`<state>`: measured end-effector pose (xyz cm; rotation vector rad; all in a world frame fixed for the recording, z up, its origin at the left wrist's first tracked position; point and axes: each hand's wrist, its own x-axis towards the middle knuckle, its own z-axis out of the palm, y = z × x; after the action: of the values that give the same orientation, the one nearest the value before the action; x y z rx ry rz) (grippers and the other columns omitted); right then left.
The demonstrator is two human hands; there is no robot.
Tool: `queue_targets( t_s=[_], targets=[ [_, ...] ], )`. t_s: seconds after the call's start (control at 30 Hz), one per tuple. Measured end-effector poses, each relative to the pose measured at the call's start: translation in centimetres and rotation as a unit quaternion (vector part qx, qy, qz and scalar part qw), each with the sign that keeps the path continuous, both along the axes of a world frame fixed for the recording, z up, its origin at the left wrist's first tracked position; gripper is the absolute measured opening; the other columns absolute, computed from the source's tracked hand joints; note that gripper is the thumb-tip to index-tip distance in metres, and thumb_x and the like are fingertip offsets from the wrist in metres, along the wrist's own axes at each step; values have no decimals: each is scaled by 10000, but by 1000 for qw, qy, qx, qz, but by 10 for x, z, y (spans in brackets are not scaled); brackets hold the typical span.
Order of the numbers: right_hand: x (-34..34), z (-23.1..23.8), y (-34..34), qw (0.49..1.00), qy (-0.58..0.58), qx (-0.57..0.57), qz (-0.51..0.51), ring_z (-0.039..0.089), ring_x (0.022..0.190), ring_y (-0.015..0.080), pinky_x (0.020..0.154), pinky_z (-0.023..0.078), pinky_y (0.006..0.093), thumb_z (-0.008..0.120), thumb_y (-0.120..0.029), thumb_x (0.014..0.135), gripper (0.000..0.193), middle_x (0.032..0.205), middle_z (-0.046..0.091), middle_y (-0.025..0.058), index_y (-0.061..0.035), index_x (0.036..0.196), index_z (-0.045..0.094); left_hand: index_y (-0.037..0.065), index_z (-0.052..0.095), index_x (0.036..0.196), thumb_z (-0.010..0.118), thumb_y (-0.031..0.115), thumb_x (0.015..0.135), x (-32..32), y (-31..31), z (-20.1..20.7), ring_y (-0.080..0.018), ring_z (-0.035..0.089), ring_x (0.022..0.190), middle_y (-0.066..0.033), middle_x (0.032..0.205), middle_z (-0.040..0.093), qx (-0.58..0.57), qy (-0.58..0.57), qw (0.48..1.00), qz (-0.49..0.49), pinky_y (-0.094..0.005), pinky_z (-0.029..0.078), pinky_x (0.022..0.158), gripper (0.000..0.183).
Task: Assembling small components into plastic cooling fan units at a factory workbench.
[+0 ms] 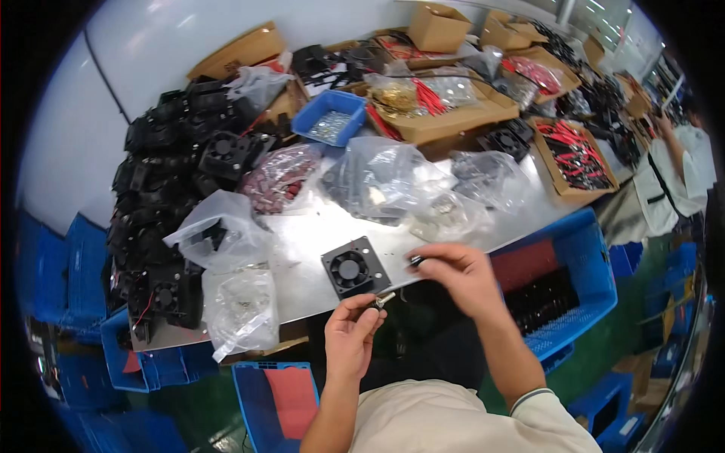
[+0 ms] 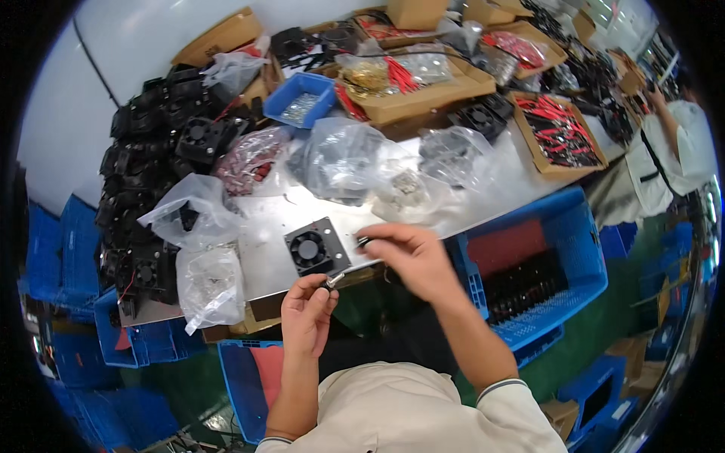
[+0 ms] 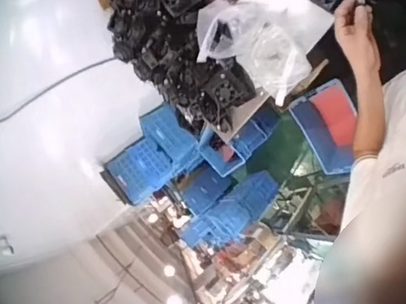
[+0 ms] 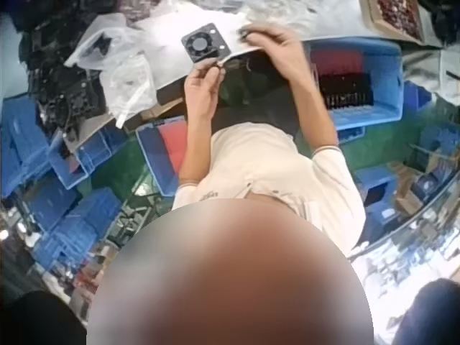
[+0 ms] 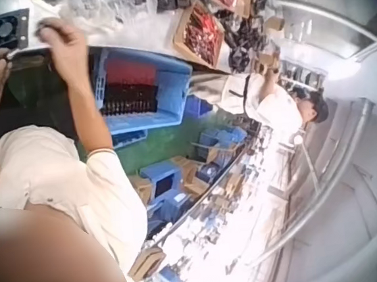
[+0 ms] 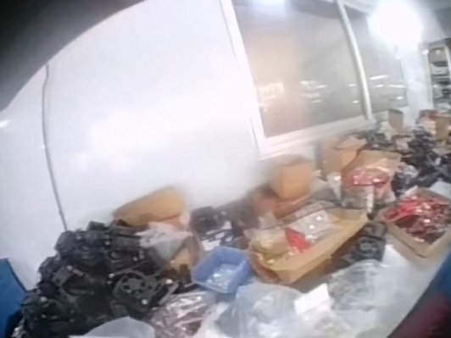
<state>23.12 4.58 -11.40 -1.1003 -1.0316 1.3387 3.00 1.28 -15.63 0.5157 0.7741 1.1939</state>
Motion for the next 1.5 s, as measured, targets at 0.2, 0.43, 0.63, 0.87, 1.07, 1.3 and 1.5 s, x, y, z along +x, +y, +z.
queue_targets(
  t_s=[0.2,0.43,0.63,0.87,1.07,1.3,1.5],
  targets=[
    [-10,-34,-22,977,204,-53,1,672,947,211,817,573,294,543,-6,930,188,1094,654,187,48,1098,606,-7,592,1113,610,-33,884,19,-2,-3,-143,648,894,-74,1038,631,12,6,1000,11,-236,538,799,232],
    [-11,-40,-26,970,234,-62,21,663,963,208,833,559,292,573,9,910,154,1101,647,197,30,1060,597,-9,588,1113,618,-9,890,24,-5,-4,-139,647,867,-73,1003,634,14,35,999,26,-230,541,780,226],
    [-16,-36,-31,992,123,9,8,631,971,176,854,517,304,633,74,839,253,1102,643,147,37,1089,614,-17,599,1113,618,-36,882,26,-7,-3,-136,646,894,-82,1024,637,24,42,998,30,-234,539,800,233],
    [-11,-42,-38,993,-30,100,55,610,963,165,853,506,288,631,109,815,311,1098,605,111,36,1117,625,-14,594,1116,613,-32,888,31,-9,-7,-133,645,877,-80,1024,631,28,62,998,11,-237,545,790,229],
    [-14,-50,-45,989,135,38,43,590,1033,172,884,485,289,645,93,810,351,1115,613,114,17,1153,627,-7,570,1064,594,-29,903,39,-7,-8,-110,628,876,-66,1006,620,-12,-68,997,-21,-238,556,768,164],
    [-9,-46,-38,994,-27,110,-9,589,1031,164,881,482,279,635,73,825,343,1101,626,115,27,1165,621,3,579,1108,630,33,892,37,8,11,-122,632,886,-70,989,646,47,150,986,-60,-267,543,792,224],
    [13,-42,-15,997,25,35,-65,635,844,129,765,502,232,632,52,837,331,1009,629,91,16,1166,622,48,596,1196,738,71,746,7,44,55,-325,544,1144,-174,1214,580,391,635,666,-1,-400,432,968,473]
  ],
)
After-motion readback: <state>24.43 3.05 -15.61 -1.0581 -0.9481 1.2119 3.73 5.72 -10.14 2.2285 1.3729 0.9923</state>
